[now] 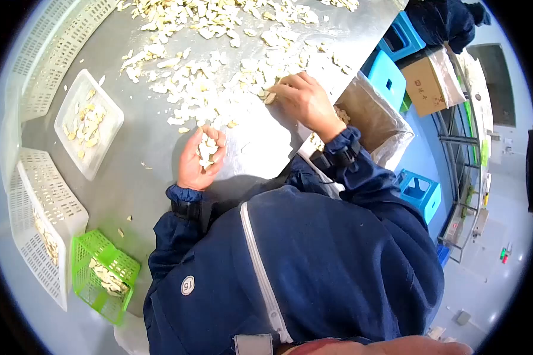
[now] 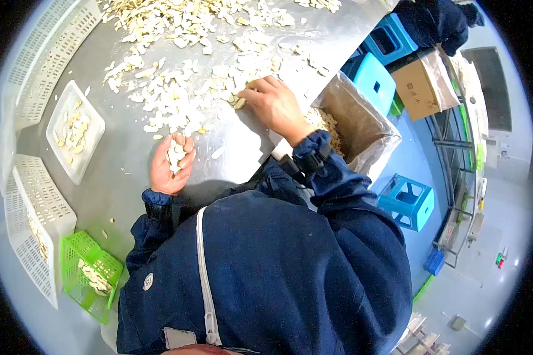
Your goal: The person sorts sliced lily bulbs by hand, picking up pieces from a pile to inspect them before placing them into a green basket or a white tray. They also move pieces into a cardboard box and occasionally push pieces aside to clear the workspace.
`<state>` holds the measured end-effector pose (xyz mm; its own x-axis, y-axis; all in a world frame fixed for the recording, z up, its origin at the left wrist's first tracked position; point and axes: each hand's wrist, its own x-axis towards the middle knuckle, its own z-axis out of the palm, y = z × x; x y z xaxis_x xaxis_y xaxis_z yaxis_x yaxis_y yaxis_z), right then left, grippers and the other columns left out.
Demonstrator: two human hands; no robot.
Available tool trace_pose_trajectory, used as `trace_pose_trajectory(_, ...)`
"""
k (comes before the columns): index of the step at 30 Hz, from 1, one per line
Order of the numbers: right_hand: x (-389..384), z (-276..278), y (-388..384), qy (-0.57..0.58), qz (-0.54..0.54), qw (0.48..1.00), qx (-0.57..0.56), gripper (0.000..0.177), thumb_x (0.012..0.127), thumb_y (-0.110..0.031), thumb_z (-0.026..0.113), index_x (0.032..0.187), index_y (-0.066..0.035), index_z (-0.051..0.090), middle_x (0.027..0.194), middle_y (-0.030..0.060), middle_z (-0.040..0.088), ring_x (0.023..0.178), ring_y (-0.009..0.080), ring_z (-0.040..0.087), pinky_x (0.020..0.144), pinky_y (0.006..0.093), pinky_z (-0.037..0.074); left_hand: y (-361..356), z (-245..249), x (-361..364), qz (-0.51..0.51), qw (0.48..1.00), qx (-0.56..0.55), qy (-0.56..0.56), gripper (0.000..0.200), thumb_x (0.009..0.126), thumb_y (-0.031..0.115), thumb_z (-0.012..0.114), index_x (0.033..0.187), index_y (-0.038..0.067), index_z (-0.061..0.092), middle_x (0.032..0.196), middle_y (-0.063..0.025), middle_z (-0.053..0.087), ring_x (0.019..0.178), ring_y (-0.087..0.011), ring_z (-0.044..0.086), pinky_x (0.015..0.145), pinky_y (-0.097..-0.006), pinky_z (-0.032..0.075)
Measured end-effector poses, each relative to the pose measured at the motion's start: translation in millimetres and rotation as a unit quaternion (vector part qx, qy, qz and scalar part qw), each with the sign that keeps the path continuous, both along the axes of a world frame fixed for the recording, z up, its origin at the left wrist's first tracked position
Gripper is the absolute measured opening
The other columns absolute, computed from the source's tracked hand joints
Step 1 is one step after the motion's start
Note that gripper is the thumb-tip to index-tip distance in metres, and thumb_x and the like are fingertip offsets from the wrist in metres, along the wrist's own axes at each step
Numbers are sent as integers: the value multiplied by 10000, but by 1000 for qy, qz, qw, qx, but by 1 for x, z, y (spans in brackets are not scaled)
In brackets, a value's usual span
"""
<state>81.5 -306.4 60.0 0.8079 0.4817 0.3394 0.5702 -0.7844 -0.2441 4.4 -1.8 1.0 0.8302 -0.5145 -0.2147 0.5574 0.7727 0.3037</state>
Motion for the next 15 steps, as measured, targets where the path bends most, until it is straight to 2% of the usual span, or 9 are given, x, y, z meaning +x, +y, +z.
trace_pose_trajectory(7,24,-18,9,39,-7,998,-44,186,912,-241,737,1055,-121,740,1026,63,691,1010,284,643,899,408,528,1,-1,-1,6,1000,-8,0,343,1147,353,427,1074,53,576,1016,-103,554,714,-115,513,403,-192,376)
trace_pose_trajectory(10,17,-7,7,108,-13,994,-5,199,917,-263,735,1026,-97,722,990,91,696,981,315,657,894,422,530,-1,-2,0,4,1000,-9,-5,350,1147,358,425,1076,49,574,1018,-104,556,712,-116,517,404,-192,383)
trace_pose_trajectory(15,13,-1,11,155,-23,988,5,195,915,-240,724,1032,-85,716,960,121,706,956,340,672,888,437,535,0,-2,0,1,1000,-7,-6,354,1149,356,422,1075,44,570,1017,-105,559,705,-117,523,405,-192,394)
